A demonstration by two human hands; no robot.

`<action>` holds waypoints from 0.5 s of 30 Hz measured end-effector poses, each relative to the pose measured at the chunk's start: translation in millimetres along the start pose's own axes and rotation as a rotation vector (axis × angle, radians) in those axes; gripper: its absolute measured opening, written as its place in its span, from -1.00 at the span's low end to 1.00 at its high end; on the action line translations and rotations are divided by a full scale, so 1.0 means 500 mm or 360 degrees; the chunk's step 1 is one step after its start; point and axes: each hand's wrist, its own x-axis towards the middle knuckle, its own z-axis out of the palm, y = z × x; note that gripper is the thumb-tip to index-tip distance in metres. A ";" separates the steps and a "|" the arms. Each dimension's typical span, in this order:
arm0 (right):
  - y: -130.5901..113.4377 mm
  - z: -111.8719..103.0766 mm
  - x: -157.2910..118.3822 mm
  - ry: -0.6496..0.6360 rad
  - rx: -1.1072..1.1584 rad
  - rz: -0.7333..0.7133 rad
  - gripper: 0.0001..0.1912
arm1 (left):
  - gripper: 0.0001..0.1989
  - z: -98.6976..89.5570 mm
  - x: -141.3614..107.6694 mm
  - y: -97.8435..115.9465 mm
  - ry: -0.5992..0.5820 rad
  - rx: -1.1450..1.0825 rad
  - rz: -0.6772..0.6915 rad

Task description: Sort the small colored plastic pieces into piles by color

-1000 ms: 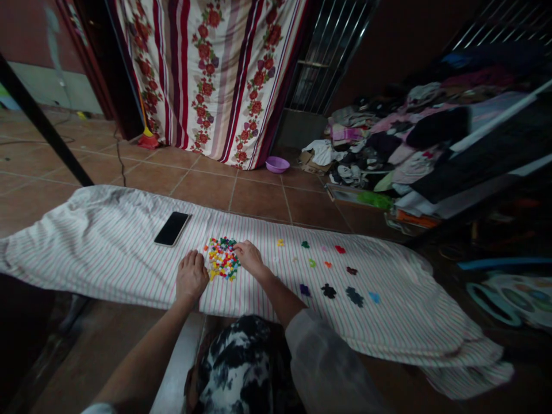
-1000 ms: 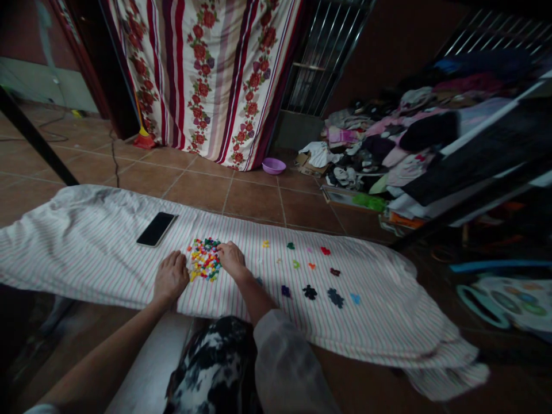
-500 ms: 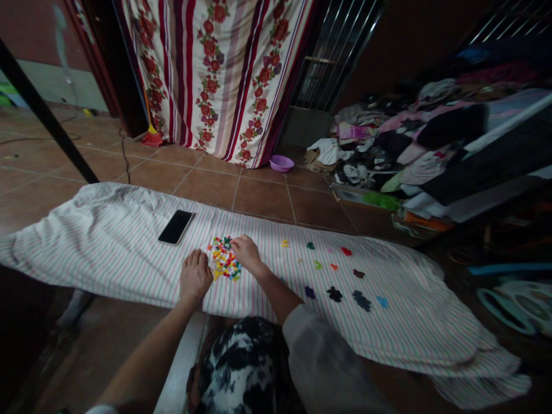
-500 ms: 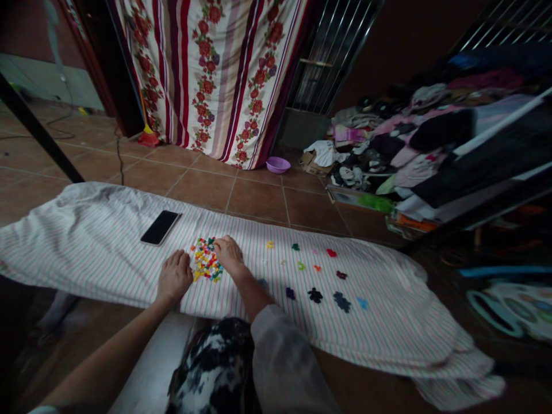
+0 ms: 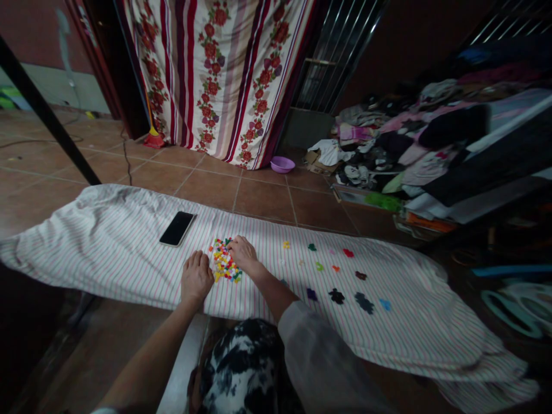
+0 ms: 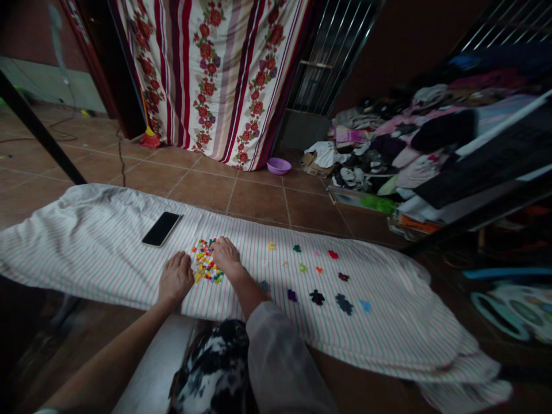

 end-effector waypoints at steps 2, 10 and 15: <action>0.004 -0.001 -0.005 0.0058 0.0076 0.0038 -0.76 | -0.68 -0.002 0.000 0.001 -0.0012 -0.0009 0.0001; 0.028 0.018 -0.033 0.0328 0.0845 0.0338 -0.81 | -0.69 -0.004 -0.001 0.000 0.0000 -0.0050 0.0003; 0.033 0.015 -0.057 0.0498 0.1411 0.0486 -0.85 | -0.69 -0.009 -0.002 0.002 -0.0001 -0.0014 0.0011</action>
